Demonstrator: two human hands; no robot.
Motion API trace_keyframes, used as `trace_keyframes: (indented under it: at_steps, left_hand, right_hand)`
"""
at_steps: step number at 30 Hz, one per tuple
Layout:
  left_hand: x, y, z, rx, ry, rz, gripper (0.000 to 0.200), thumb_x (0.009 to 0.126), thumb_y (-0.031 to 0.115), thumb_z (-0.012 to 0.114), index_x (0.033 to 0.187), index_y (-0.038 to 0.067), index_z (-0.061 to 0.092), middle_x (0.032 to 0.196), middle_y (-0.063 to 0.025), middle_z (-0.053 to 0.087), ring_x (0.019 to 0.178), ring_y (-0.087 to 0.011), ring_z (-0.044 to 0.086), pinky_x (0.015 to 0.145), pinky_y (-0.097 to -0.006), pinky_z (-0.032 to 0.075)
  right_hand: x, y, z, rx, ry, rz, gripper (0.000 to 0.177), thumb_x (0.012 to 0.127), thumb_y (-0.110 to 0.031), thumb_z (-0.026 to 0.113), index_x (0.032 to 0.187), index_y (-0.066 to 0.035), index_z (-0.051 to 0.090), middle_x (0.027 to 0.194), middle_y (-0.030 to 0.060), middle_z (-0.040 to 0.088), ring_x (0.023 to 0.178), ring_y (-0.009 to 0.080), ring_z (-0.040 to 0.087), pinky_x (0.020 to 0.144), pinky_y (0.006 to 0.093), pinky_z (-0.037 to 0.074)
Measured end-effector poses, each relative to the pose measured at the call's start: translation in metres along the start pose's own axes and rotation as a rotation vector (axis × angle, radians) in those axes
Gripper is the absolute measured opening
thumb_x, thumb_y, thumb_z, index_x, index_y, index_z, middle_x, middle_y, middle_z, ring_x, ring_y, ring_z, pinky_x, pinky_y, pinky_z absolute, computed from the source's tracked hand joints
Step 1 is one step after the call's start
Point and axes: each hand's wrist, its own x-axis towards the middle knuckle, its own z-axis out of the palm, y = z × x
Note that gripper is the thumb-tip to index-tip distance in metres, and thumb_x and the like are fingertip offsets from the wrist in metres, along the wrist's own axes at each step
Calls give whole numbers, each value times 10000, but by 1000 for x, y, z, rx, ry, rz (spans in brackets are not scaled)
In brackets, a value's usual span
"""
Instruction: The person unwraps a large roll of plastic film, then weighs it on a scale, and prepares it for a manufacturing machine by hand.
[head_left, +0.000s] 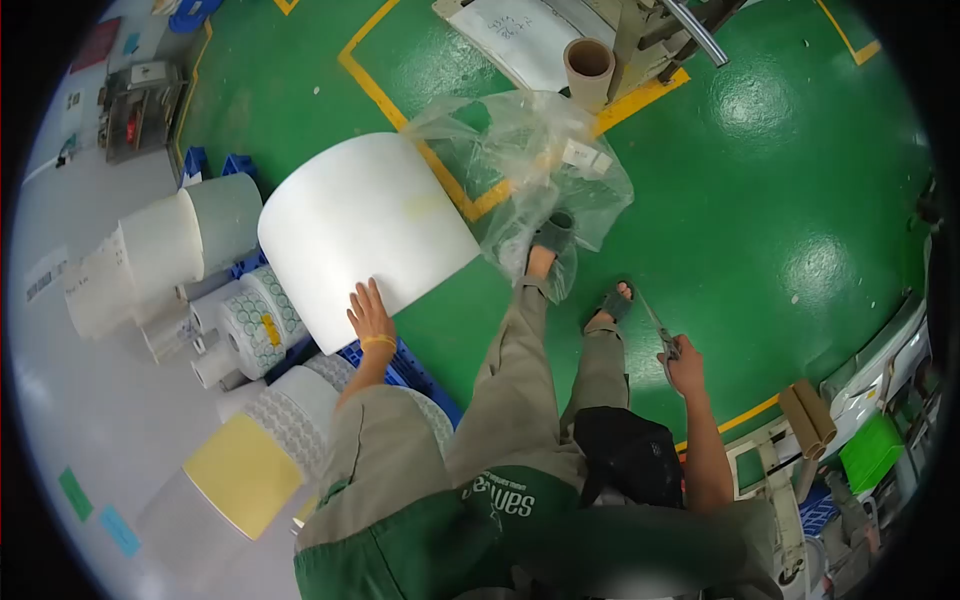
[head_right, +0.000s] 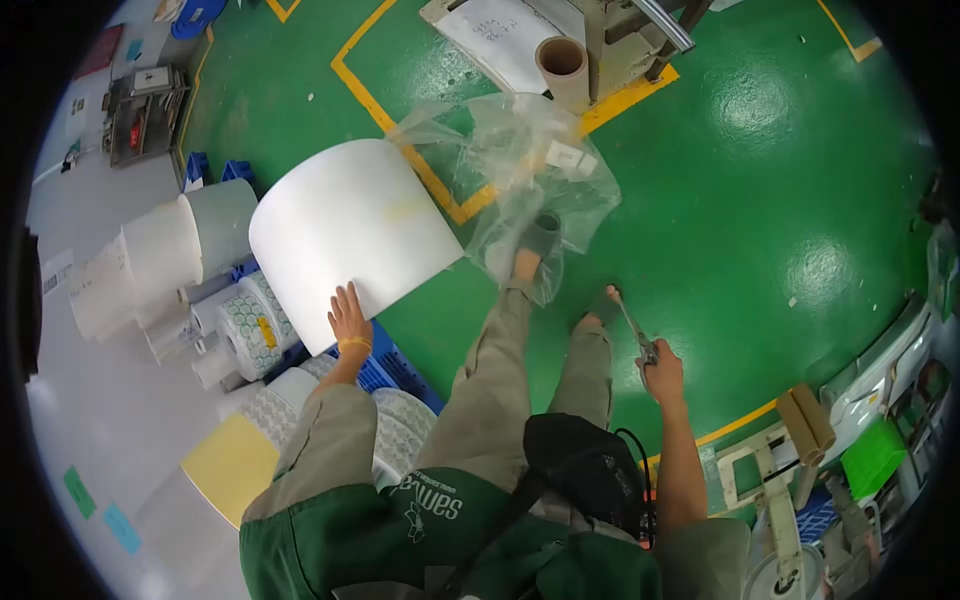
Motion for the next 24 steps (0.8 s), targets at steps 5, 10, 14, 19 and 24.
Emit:
trace_keyframes:
  at_steps: [5,10,14,19,24]
  left_hand:
    - [10,-25,30,173,-63,85,894,632,106,669,1361,85,151,1342,-235,241,1208,-384,304,978,-388,318]
    - [9,-34,24,183,-75,64,903,606,80,683,1351,90,172,1336,-228,257,1182,-374,343,961,-389,334]
    - [6,-39,12,64,-107,35,719,733,3,532,1354,121,189,1349,-215,258,1194,-387,330,972,-445,298]
    - [1,-45,-2,-84,-158,-16,786,727,-2,532,1376,152,116,1368,-184,236,1242,-363,264,994,-508,244]
    - [7,-50,-29,-263,-310,-102,918,678,143,647,1379,140,54,1387,-166,197,1265,-355,217,994,-520,231]
  right_hand:
    - [-19,37,-24,9,41,94,368,675,-165,681,955,-5,502,803,185,595,756,341,592,647,367,448]
    - [-13,42,-18,-24,26,99,312,688,-139,668,919,-16,498,804,182,596,760,354,585,655,390,447]
    - [-1,6,-2,-20,-13,79,321,688,-141,669,933,-18,502,842,191,596,797,366,579,664,401,448]
    - [11,-71,4,-86,-11,-94,422,666,-202,696,995,-21,503,892,184,607,817,347,590,693,378,461]
    - [15,-154,-19,-140,32,-141,456,656,-258,711,998,-36,506,878,198,597,819,375,577,683,399,457]
